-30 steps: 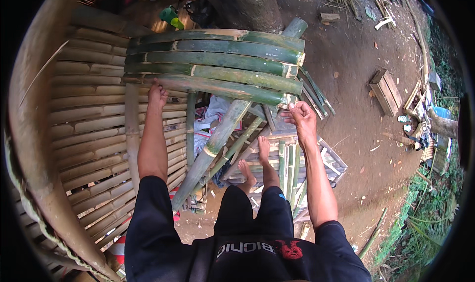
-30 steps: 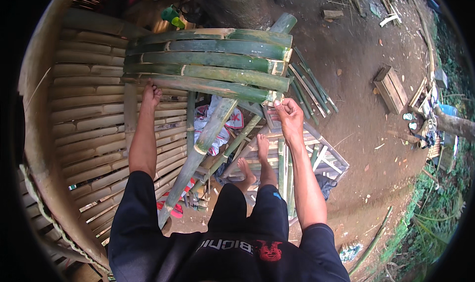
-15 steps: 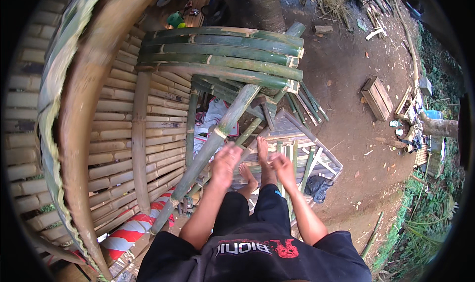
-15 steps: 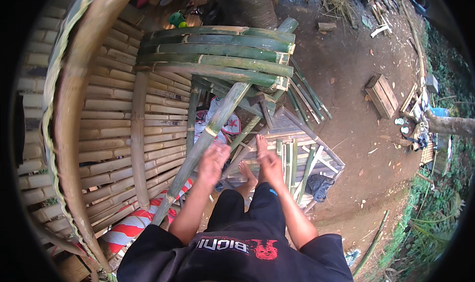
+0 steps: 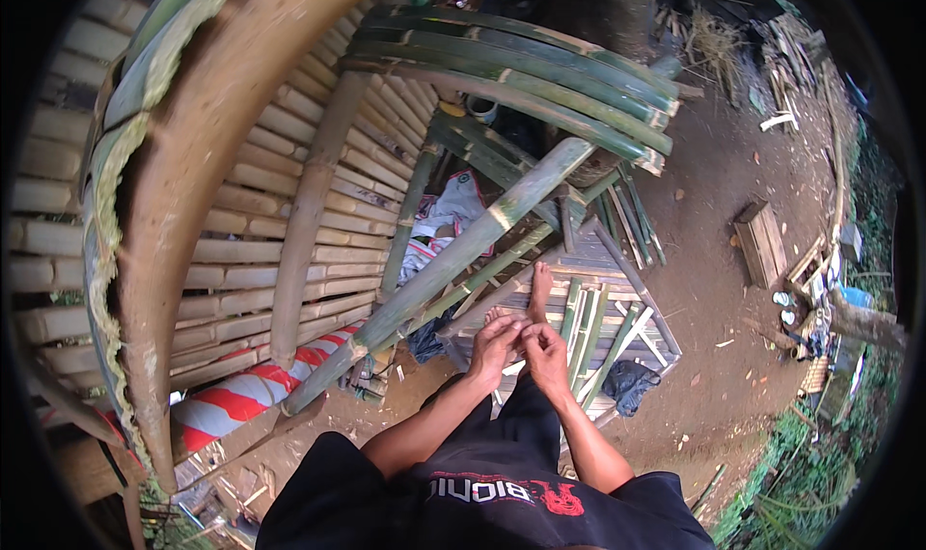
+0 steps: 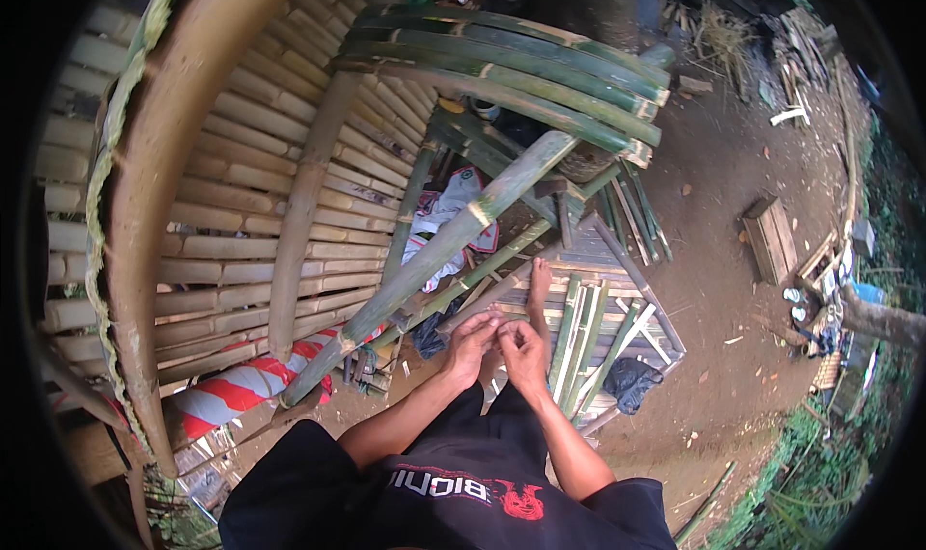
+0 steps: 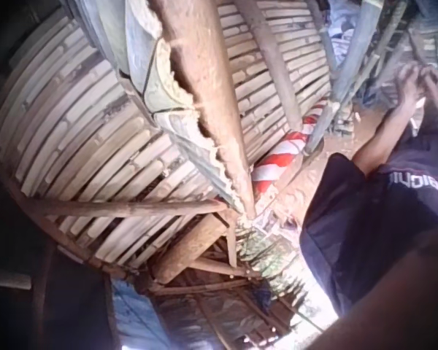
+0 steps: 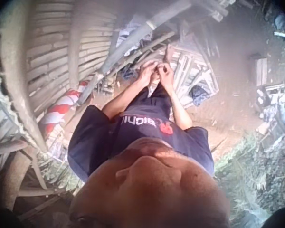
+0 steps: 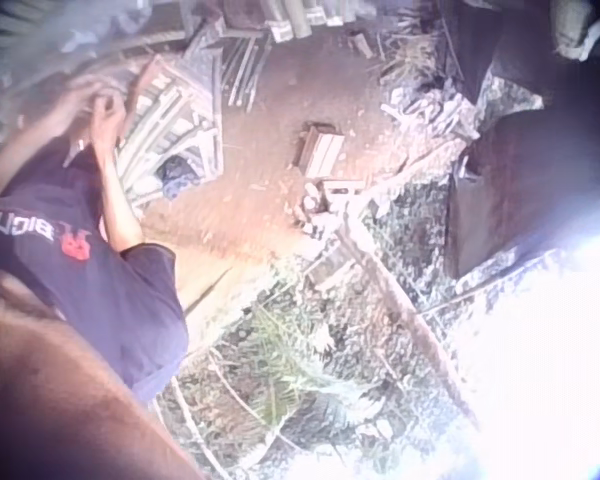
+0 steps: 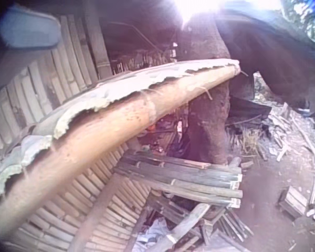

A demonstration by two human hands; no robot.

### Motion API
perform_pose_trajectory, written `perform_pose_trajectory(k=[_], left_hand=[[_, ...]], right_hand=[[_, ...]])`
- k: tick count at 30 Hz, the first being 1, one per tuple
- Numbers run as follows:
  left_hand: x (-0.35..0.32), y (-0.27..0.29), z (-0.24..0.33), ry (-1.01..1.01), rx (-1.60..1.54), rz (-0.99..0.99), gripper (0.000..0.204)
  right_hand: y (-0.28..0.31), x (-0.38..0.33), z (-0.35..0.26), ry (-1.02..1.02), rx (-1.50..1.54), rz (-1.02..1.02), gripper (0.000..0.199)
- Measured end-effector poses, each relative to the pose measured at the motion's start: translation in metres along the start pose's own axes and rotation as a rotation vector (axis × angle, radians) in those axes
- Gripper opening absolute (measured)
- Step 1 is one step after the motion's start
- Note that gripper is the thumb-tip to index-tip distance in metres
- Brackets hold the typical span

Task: The person uses a machete to cut and shape bamboo poles while standing on a partially constructed bamboo framework. They repeatedly position the bamboo, strike it with the machete, and adjust the pieces to fit the structure.

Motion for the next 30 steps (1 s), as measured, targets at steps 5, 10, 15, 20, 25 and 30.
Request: perform_pose_trajectory(k=[5, 10, 15, 20, 25, 30], left_hand=[[-0.010, 0.012, 0.010, -0.509, 0.726, 0.096, 0.017], [-0.018, 0.015, 0.036, -0.731, 1.079, 0.070, 0.018], [-0.021, 0.011, 0.046, -0.484, 1.080, 0.008, 0.017], [-0.012, 0.005, 0.044, -0.589, 1.070, 0.046, 0.015], [0.010, 0.000, 0.096, -0.494, 0.694, 0.156, 0.014], [0.075, -0.016, 0.206, -0.540, 0.381, 0.125, 0.017]], right_hand=[[0.006, 0.005, 0.004, -0.055, -0.150, -0.073, 0.013], [0.005, 0.004, 0.010, -0.074, -0.146, -0.124, 0.015], [0.006, 0.006, 0.011, -0.051, -0.167, -0.178, 0.014], [0.019, 0.022, -0.005, 0.013, -0.280, -0.170, 0.013], [0.093, 0.121, -0.082, 0.393, -0.291, 0.337, 0.020], [0.168, 0.221, -0.111, 0.363, -0.430, 0.490, 0.053]])
Point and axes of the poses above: each hand's wrist, its own x-axis towards the middle knuckle, its own y-axis out of the back of the hand, z = x × y, the point moved 3 cm from there along x, towards the middle knuckle, and after that the axes turned 15 degrees about y, right-handed, at the moved point
